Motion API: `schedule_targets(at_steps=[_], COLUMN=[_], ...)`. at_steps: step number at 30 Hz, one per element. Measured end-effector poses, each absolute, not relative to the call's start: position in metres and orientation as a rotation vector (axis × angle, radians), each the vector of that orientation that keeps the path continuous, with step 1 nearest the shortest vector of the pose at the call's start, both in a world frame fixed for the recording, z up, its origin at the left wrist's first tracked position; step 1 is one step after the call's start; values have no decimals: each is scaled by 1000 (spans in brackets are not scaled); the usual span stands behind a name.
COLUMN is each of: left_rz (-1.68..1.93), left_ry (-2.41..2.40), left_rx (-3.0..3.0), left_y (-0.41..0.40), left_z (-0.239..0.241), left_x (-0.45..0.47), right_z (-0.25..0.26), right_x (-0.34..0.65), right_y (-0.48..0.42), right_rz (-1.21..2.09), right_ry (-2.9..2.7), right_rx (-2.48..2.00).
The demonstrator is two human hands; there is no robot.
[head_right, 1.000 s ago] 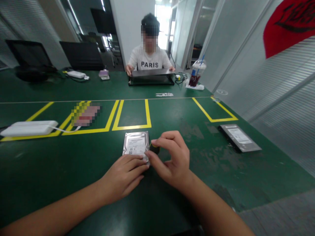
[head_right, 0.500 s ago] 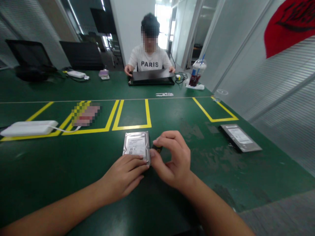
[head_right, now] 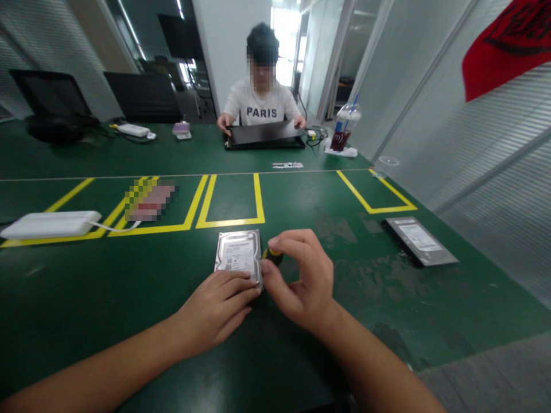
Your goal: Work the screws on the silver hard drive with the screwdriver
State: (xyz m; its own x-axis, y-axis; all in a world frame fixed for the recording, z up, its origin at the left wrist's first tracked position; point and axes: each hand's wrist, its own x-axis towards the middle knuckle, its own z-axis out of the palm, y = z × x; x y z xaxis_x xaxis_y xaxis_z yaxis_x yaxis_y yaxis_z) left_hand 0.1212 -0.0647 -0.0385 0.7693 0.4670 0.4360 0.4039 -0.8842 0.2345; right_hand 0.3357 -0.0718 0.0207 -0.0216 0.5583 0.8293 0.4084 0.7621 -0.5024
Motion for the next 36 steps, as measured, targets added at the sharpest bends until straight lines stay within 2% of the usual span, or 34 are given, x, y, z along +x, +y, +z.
schedule_targets(at_steps=[36], left_rz=[751], left_ry=[691], left_rx=[2835], left_y=[-64], left_z=[-38], left_x=[123], right_z=[21], right_x=[338], right_y=[-72], right_rz=[195], right_ry=[-1690], right_rx=[-760])
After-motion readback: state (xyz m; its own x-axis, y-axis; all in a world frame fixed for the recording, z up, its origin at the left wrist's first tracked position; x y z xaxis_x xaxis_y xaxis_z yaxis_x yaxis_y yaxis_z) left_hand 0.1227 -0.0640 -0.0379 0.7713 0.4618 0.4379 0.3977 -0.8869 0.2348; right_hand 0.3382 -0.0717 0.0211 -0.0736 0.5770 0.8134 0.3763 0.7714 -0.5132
